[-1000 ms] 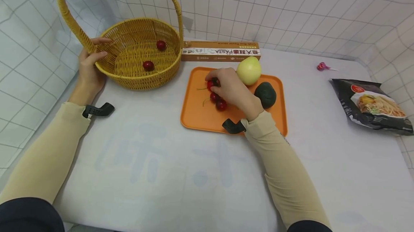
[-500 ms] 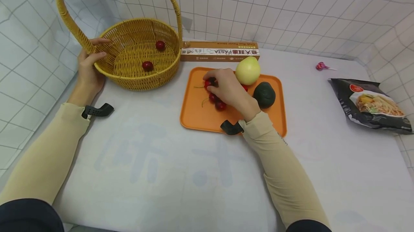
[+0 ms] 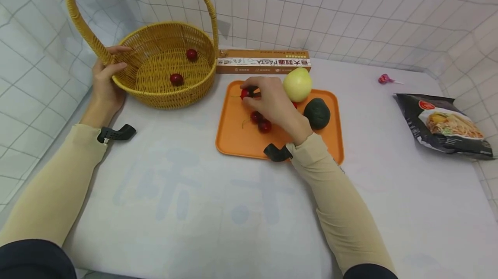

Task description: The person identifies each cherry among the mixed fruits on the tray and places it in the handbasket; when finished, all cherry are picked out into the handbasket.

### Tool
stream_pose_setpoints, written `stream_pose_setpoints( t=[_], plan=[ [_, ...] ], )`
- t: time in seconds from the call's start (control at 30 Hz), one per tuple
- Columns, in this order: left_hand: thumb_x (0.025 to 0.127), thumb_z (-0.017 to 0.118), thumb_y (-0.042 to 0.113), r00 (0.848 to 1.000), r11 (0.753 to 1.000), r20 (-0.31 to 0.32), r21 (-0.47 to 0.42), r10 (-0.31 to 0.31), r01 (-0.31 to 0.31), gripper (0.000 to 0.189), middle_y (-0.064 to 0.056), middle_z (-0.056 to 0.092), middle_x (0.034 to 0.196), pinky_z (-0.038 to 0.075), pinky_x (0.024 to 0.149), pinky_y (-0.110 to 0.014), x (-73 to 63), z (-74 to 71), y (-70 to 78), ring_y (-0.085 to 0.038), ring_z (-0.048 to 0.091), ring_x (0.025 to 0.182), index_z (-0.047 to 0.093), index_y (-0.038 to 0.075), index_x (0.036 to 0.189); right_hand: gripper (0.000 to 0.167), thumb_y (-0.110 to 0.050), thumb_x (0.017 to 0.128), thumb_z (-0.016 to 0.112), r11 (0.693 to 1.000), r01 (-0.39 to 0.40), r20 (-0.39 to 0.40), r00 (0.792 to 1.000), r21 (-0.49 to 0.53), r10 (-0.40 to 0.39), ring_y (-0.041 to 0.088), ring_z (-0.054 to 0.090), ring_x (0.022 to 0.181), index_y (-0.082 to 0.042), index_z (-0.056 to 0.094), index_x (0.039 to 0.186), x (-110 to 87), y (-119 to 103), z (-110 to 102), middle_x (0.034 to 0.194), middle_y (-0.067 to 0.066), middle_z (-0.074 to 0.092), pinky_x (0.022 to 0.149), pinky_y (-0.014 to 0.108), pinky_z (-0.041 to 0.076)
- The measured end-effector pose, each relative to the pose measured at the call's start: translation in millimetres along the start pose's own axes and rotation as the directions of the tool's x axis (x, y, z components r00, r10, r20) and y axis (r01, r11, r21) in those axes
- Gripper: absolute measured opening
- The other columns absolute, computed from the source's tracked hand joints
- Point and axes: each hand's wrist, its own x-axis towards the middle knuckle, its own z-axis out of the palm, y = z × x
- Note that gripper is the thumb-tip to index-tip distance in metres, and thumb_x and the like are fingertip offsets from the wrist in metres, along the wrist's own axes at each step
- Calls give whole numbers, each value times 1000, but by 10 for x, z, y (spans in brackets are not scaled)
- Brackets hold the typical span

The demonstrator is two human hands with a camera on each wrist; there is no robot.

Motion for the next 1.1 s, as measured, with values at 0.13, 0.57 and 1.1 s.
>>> stream_pose_setpoints(
  t=[0.13,0.57,1.1],
  plan=[
    [84,62,-5,1000,1000,-3,-18,5,-5,34,-10,71,120,37,111,-29,3,-16,0,-20,55,130,72,-2,117,30,-17,97,77,999,34,-68,997,31,-32,22,73,100,-8,75,126,54,-75,3,121,6,77,86,38,59],
    [85,62,-4,1000,1000,-2,-6,8,-8,34,-9,72,119,36,111,-28,5,5,4,-20,53,131,72,-2,117,29,-3,96,75,962,127,-192,978,240,-81,24,75,109,3,72,125,479,-506,121,119,15,75,95,26,58],
    [85,60,-3,1000,999,-9,33,9,-9,34,-7,73,119,34,112,-25,-8,14,23,-18,52,135,73,1,116,35,-7,98,73,989,143,-196,972,46,-131,28,70,120,-1,70,133,560,-528,274,131,12,73,107,37,51]
  ],
)
